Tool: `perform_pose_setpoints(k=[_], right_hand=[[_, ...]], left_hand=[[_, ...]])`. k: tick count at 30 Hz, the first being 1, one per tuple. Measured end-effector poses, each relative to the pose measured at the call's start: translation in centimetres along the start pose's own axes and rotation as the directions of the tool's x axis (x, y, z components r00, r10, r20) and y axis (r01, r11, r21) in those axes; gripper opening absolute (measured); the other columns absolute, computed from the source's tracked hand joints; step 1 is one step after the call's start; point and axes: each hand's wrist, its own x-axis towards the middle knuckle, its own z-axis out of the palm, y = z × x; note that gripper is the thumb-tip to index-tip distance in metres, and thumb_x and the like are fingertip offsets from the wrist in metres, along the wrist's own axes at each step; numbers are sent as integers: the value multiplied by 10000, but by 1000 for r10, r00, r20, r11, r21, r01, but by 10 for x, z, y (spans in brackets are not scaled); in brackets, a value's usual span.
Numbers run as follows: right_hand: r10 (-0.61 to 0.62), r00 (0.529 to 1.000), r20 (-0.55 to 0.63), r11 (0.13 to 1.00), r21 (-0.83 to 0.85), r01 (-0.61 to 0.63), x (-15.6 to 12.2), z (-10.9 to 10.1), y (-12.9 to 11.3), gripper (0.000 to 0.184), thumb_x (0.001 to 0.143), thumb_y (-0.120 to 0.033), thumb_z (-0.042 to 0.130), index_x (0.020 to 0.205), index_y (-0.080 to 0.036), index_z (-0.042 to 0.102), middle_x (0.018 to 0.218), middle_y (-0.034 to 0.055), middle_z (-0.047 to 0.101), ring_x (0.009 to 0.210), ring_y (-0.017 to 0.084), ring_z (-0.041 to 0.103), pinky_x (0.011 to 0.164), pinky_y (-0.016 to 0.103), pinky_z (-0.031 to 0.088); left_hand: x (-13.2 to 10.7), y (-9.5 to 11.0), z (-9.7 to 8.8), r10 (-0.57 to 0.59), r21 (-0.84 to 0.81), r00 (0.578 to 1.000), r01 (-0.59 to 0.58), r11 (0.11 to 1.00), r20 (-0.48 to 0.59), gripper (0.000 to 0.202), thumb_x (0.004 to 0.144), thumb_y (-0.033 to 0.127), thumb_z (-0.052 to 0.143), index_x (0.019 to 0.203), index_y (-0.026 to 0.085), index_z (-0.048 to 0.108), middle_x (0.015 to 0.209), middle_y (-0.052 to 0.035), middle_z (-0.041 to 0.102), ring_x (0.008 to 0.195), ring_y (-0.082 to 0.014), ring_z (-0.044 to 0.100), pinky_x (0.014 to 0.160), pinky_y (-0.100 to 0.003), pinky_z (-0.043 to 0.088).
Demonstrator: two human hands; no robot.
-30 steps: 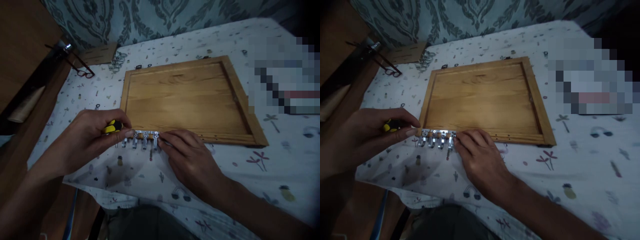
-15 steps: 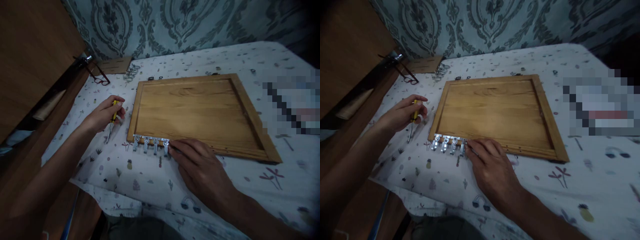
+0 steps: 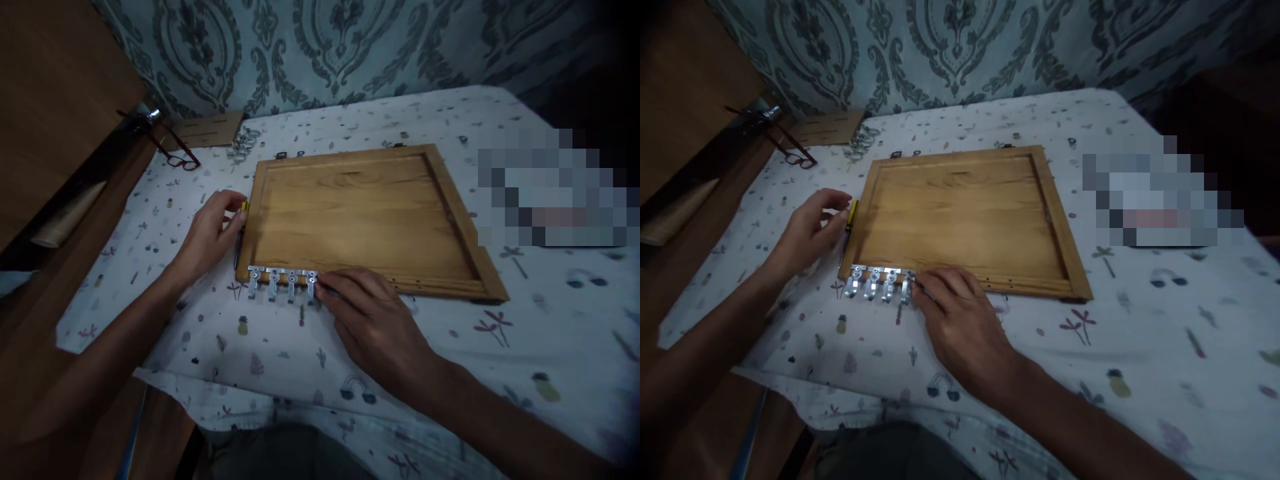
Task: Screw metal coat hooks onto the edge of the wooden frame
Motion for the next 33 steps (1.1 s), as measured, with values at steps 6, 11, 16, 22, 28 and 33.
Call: perform_pose_setpoints(k=[6, 11, 16, 22, 28, 33], right_hand=[[7, 1000, -7, 1000, -4, -7, 0, 0, -1, 283, 915, -80, 466, 1087, -74, 691, 1108, 137, 702, 1033, 262, 554, 904, 423, 484], [7, 1000, 8, 1000, -3, -7, 0, -1, -1, 283, 916, -79, 464, 1084, -69, 691, 1109, 139, 706, 1043, 265, 556, 892, 441, 501], [20, 1000, -5, 1000, 14, -20, 1, -2, -2, 263, 919, -82, 478, 1074, -64, 690, 1097, 141, 705, 1027, 266, 562, 890, 443, 501], [36, 999, 7, 998, 47, -37, -1, -2, -3, 259, 919, -73, 480, 1086, -61, 678, 1122, 137, 696, 1046, 268, 553, 913, 443, 482], [45, 998, 33, 998, 48, -46, -2, -4, -2, 276, 942, -104, 457, 1122, -91, 665, 1144, 117, 696, 1058, 262, 554, 926, 448, 489], [42, 998, 48, 998, 42, -44, -2, -3, -1, 276, 936, -110, 460, 1116, -105, 669, 1136, 120, 707, 1045, 261, 589, 906, 458, 523]], left_hand=[[-48, 48, 15, 393, 104, 868, -440, 892, 303, 590, 836, 608, 612, 1198, 143, 573, 1123, -109, 630, 1065, -249, 540, 913, -399, 470], [-55, 55, 34, 436, 229, 847, -510, 829, 305, 652, 808, 672, 586, 1137, 109, 603, 1115, -145, 623, 1063, -288, 525, 933, -467, 456], [-53, 53, 40, 428, 226, 855, -497, 838, 292, 579, 821, 640, 598, 1072, 119, 631, 1096, -130, 621, 1054, -279, 515, 936, -459, 454], [-53, 52, 45, 412, 185, 869, -468, 864, 272, 429, 841, 532, 647, 1019, 142, 642, 1044, -106, 637, 1015, -256, 530, 902, -431, 455], [-49, 52, 46, 400, 134, 879, -443, 887, 260, 400, 821, 534, 670, 953, 156, 657, 1000, -87, 648, 968, -233, 545, 843, -405, 452], [-48, 54, 47, 351, 132, 891, -400, 907, 287, 407, 825, 550, 660, 924, 156, 662, 999, -85, 652, 987, -245, 551, 855, -421, 431]])
